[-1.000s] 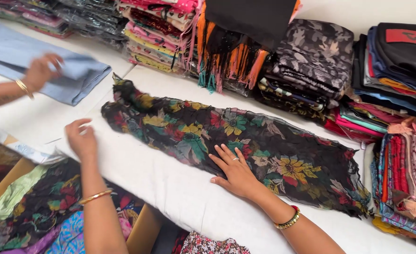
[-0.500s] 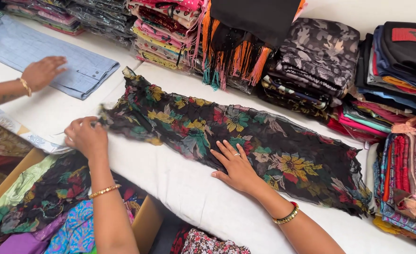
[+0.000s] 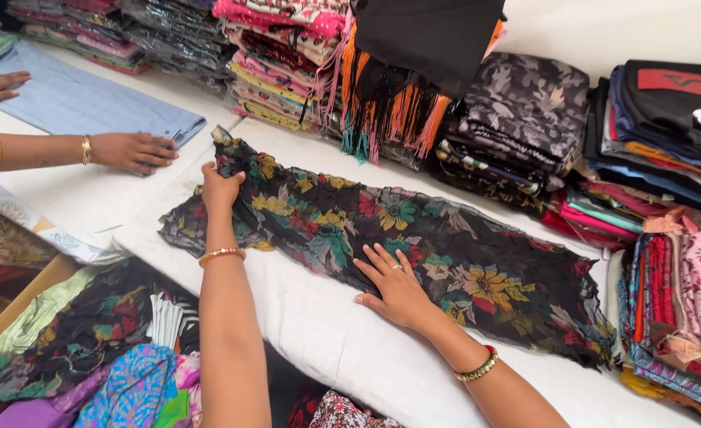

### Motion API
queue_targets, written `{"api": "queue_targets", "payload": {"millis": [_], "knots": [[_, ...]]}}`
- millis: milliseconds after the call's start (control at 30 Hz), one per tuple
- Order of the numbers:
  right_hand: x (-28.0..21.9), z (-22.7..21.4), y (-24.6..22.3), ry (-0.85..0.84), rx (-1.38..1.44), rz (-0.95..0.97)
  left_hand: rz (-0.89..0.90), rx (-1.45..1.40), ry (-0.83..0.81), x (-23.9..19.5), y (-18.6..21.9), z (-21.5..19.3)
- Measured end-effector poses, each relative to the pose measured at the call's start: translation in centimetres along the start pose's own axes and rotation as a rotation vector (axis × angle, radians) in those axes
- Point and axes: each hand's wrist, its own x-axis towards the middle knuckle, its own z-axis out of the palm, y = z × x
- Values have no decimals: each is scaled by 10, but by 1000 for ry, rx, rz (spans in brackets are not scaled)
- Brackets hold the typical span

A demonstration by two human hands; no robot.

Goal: Folding various patterned scarves and items of clothing on a counter.

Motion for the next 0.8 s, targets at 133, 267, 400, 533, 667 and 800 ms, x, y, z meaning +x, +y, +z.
{"api": "queue_targets", "payload": {"millis": [133,267,400,533,667,800], "knots": [[-1,-1,-2,-12,2,1,-285,-541,-122,14,12,2],[-1,-1,-2,-21,11,8,-295,-873,-265,65,-47,34],[-1,-2,0,-7,20,-3,-119,-1183,-301,56,-17,4],[-1,-3,-1,-17,16,-3,185,-875,10,17,15,-54],[-1,0,-1,-25,19,-1,176,-592,170,-40,0,-94],[-2,4,1,-14,16,2,-81,-243,84,-88,-29,-120]]}}
